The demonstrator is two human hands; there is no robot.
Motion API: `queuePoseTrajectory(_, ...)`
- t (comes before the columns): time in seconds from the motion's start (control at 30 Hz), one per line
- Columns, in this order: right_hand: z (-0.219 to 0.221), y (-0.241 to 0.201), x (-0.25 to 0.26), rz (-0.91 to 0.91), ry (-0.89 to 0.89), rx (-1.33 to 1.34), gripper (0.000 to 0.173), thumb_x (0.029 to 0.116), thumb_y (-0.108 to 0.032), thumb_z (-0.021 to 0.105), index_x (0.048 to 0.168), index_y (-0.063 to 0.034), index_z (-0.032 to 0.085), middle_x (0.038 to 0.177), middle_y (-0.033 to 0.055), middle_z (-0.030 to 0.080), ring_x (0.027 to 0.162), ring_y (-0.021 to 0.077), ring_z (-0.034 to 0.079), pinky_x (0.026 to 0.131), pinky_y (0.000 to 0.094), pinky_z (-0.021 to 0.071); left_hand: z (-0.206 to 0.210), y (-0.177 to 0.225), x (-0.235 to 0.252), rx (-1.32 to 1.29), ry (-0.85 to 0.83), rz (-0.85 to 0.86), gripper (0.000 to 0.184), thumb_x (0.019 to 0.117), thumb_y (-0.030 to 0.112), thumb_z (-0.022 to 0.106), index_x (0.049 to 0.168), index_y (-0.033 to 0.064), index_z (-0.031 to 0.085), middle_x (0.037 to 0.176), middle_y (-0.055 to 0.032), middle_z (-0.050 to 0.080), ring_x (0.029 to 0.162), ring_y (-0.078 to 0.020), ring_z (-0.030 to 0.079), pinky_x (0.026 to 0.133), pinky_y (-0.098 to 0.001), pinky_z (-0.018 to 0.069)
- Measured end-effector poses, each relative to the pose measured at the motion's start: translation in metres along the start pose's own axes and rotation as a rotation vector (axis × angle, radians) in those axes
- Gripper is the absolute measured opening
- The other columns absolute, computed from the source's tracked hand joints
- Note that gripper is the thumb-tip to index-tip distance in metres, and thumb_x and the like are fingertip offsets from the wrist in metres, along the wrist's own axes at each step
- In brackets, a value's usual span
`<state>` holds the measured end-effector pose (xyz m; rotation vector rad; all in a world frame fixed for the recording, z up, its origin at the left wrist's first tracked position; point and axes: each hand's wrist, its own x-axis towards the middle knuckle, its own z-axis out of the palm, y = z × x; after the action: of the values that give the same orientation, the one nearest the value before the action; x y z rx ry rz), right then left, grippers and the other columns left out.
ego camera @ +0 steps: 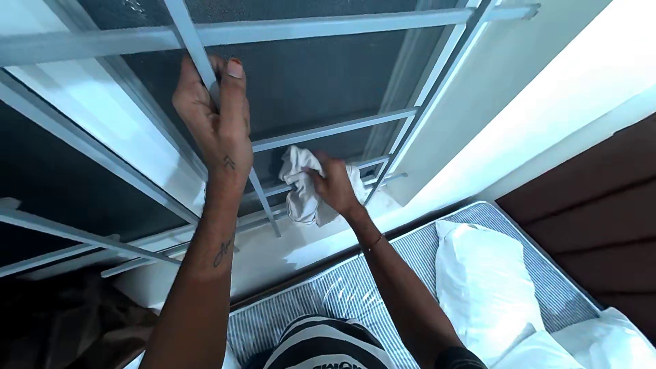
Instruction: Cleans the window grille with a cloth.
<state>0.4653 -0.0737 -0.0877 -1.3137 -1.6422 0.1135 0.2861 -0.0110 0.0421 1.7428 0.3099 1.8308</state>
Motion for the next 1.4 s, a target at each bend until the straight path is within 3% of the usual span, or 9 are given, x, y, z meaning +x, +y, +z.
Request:
queuePoseTrajectory(0.17,-0.02,-0.047,-0.038,-0.026,0.22,0.072,0.032,0.0931,0.004,0.064,0.124,0.0082,0.064,0.114,0.0181,0.072,0.107,0.0175,0.071,0.096,0.0287,0.0555,-0.005,0.012,0.0,-0.059,-0.039,-0.137,0.025,0.112,0.023,0.041,0.089,0.0173,0.049,0.058,0.0113,0.036,0.045,-0.0043,0.036,0.043,-0.0213,0.0354)
queuePoseTrajectory(0.33,-0.013,-0.064,-0.054,-0.203,0.572,-0.096,0.03,0.0937,0.0,0.063,0.122,0.0077,0.063,0.116,0.0194,0.068,0.113,0.0241,0.066,0.096,0.0346,0.0555,-0.009,0.019,-0.001,-0.121,-0.085,-0.195,0.04,0.1137,0.034,0.027,0.086,0.0172,0.05,0.059,0.01,0.04,0.048,-0.0051,0.041,0.047,-0.0209,0.0397)
queuePoseTrajectory(0.47,-0.032,-0.077,0.006,-0.279,0.846,-0.187,0.024,0.0914,-0.004,0.063,0.113,0.0066,0.068,0.107,0.0195,0.071,0.104,0.0272,0.067,0.09,0.0409,0.0552,-0.018,0.021,0.005,-0.045,-0.175,-0.157,0.052,0.1123,0.041,0.015,0.086,0.0147,0.052,0.072,0.0031,0.059,0.074,-0.0145,0.065,0.078,-0.0346,0.0582)
queuePoseTrajectory(0.63,-0.031,-0.102,0.056,-0.112,0.311,-0.25,0.026,0.0883,-0.008,0.069,0.113,-0.0019,0.073,0.108,0.0143,0.073,0.105,0.0294,0.068,0.097,0.0523,0.0508,-0.026,0.028,0.007,0.164,-0.228,-0.16,0.052,0.1125,0.041,0.017,0.093,0.0134,0.057,0.098,0.0019,0.065,0.096,-0.01,0.061,0.086,-0.0305,0.0508)
queuePoseTrajectory(0.7,-0.014,-0.11,0.066,-0.096,0.092,-0.227,0.023,0.0853,-0.007,0.071,0.108,-0.0037,0.075,0.1,0.0129,0.075,0.095,0.0295,0.072,0.085,0.0528,0.0574,-0.028,0.027,0.007,0.241,-0.222,-0.143,0.052,0.1125,0.041,0.02,0.098,0.011,0.06,0.105,0.0017,0.064,0.1,-0.0072,0.06,0.089,-0.0287,0.0494)
queuePoseTrajectory(0.8,-0.005,-0.115,0.076,-0.154,-0.086,-0.147,0.022,0.0881,-0.008,0.07,0.109,-0.0043,0.074,0.096,0.0119,0.075,0.088,0.0288,0.072,0.076,0.0518,0.0578,-0.031,0.021,0.007,0.317,-0.216,-0.072,0.051,0.1137,0.035,0.022,0.099,0.0049,0.061,0.106,-0.0038,0.063,0.103,-0.0109,0.059,0.096,-0.0315,0.0471)
queuePoseTrajectory(0.9,-0.016,-0.105,0.081,-0.222,-0.196,-0.148,0.025,0.0944,-0.01,0.067,0.118,-0.0041,0.072,0.109,0.0127,0.074,0.098,0.0283,0.072,0.085,0.0506,0.0582,-0.03,0.018,0.006,0.349,-0.194,-0.041,0.048,0.1142,0.032,0.027,0.099,0.0043,0.062,0.099,-0.0032,0.062,0.097,-0.0111,0.059,0.091,-0.0313,0.0478)
queuePoseTrajectory(1.1,-0.046,-0.092,0.078,-0.093,-0.129,-0.358,0.024,0.0908,-0.009,0.069,0.114,-0.0108,0.075,0.108,0.0134,0.072,0.1,0.033,0.069,0.086,0.0596,0.0538,-0.028,0.014,0.003,0.25,-0.199,-0.046,0.041,0.114,0.029,0.027,0.099,0.0075,0.059,0.095,0.0015,0.064,0.092,-0.0072,0.061,0.086,-0.0292,0.0511)
queuePoseTrajectory(1.4,0.012,-0.115,0.06,-0.147,0.092,-0.243,0.032,0.0837,-0.005,0.069,0.115,-0.0094,0.075,0.102,0.0106,0.067,0.099,0.0281,0.066,0.087,0.0518,0.0514,-0.027,0.01,0.004,0.129,-0.202,-0.024,0.04,0.1132,0.026,0.025,0.093,0.0101,0.056,0.094,0.0006,0.063,0.091,-0.0096,0.061,0.086,-0.0301,0.051)
